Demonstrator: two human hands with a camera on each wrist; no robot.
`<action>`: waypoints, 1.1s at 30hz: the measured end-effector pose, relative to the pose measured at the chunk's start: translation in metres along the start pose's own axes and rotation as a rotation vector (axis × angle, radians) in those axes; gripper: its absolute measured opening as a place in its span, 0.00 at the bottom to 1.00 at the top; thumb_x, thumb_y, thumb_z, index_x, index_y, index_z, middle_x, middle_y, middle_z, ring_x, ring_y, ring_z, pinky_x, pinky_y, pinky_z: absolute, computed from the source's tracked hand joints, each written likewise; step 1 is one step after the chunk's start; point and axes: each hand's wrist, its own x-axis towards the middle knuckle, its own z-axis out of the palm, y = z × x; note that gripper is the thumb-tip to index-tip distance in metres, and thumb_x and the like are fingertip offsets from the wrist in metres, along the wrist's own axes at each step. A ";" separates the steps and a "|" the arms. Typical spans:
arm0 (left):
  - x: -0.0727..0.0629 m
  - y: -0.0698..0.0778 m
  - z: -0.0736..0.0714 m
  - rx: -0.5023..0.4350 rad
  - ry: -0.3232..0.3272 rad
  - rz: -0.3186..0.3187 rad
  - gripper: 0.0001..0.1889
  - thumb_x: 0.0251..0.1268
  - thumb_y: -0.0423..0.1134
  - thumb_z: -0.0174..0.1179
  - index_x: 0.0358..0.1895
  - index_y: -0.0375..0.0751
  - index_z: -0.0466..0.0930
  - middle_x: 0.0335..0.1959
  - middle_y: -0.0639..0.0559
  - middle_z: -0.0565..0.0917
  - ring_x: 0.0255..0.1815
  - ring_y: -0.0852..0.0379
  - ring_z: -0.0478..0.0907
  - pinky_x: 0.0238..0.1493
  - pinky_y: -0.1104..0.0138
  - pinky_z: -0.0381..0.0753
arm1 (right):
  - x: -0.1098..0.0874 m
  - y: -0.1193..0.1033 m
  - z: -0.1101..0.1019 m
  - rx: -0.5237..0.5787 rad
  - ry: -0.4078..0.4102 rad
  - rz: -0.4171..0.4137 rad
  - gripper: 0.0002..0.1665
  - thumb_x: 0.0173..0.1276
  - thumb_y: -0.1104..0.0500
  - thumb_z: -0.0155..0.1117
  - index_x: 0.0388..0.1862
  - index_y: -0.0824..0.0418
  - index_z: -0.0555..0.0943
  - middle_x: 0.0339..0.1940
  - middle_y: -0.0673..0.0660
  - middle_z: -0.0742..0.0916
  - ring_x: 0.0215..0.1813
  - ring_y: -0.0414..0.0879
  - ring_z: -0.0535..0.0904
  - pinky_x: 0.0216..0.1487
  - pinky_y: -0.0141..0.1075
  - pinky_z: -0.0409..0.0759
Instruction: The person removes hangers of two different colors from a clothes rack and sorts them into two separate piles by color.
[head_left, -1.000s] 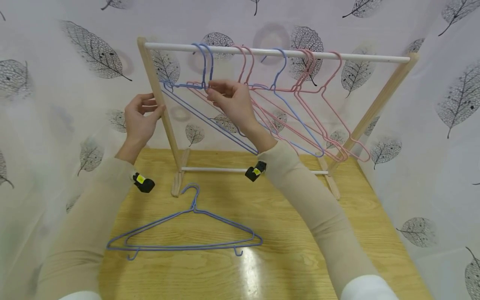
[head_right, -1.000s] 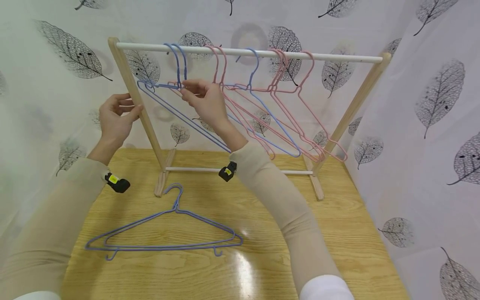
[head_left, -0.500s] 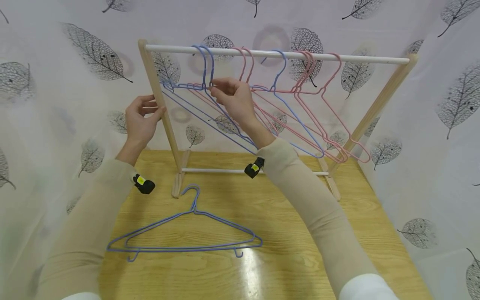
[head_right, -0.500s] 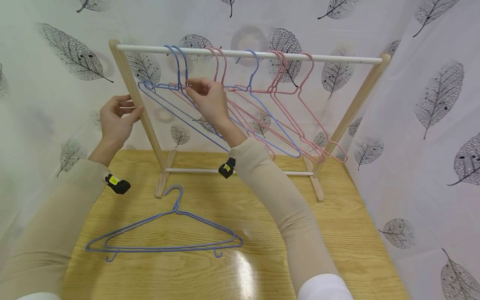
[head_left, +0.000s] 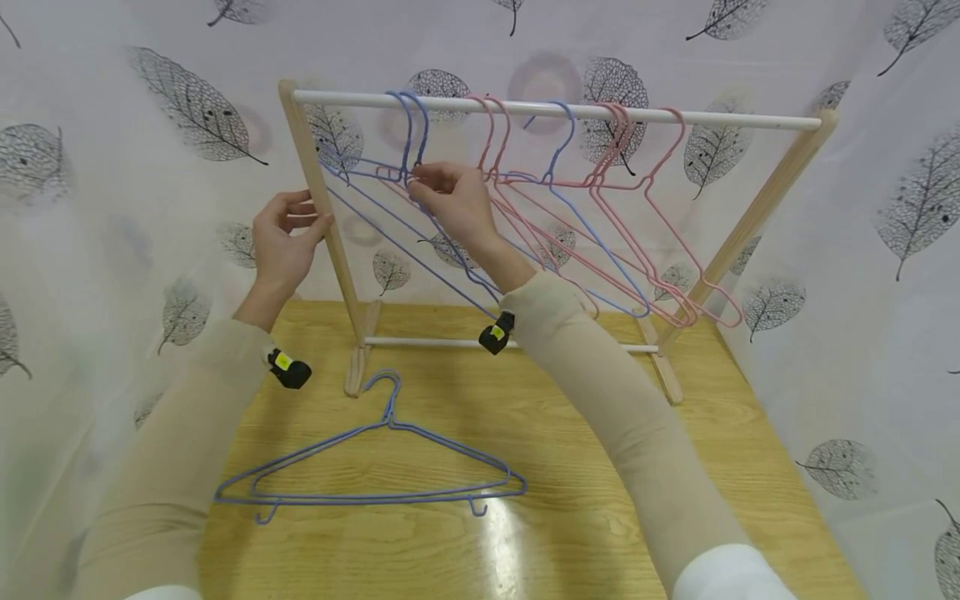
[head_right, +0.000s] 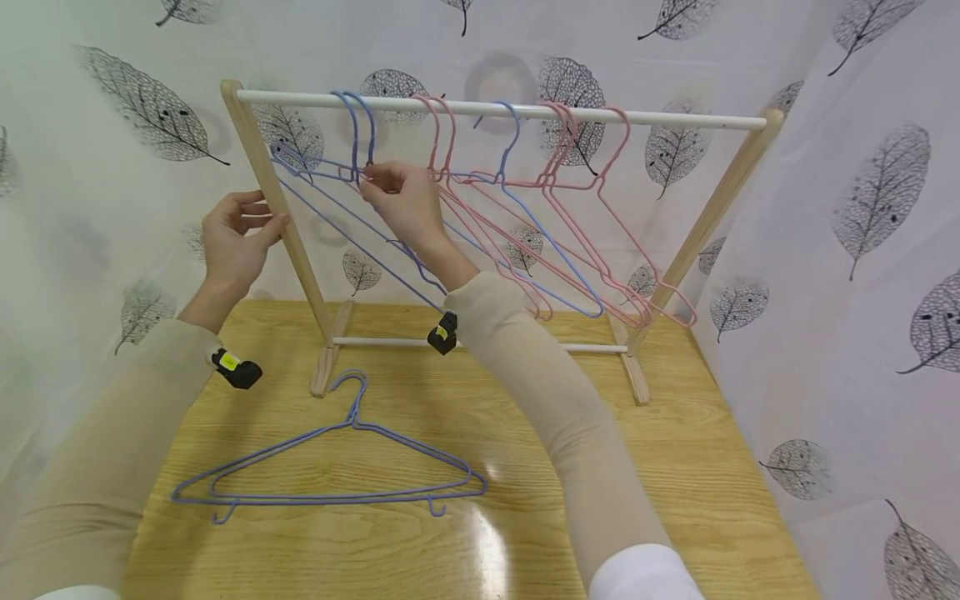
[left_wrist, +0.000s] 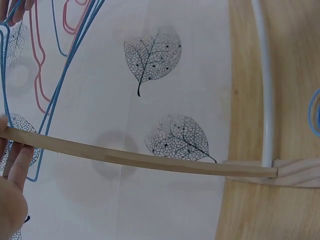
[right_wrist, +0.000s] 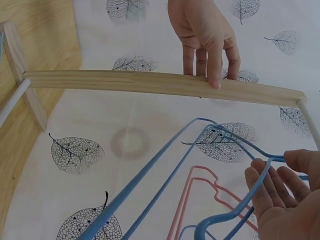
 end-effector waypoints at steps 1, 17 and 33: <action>0.000 0.000 0.000 0.000 0.000 0.000 0.17 0.69 0.33 0.69 0.60 0.38 0.84 0.40 0.70 0.82 0.41 0.72 0.83 0.41 0.81 0.86 | 0.001 0.000 0.001 0.006 -0.007 0.007 0.18 0.77 0.63 0.66 0.61 0.69 0.84 0.54 0.66 0.90 0.53 0.58 0.88 0.53 0.34 0.89; 0.002 -0.001 0.000 -0.015 0.006 -0.011 0.17 0.69 0.32 0.69 0.59 0.39 0.85 0.39 0.69 0.83 0.41 0.72 0.84 0.41 0.81 0.86 | 0.012 0.001 0.013 0.084 -0.002 0.120 0.18 0.78 0.61 0.66 0.61 0.70 0.84 0.52 0.65 0.91 0.51 0.52 0.92 0.52 0.32 0.91; 0.000 0.000 0.004 -0.027 0.017 -0.008 0.16 0.69 0.31 0.69 0.59 0.38 0.84 0.40 0.67 0.81 0.41 0.70 0.83 0.42 0.80 0.87 | -0.003 0.000 0.002 0.247 0.033 0.041 0.14 0.79 0.62 0.64 0.56 0.69 0.85 0.45 0.66 0.92 0.35 0.41 0.91 0.47 0.41 0.93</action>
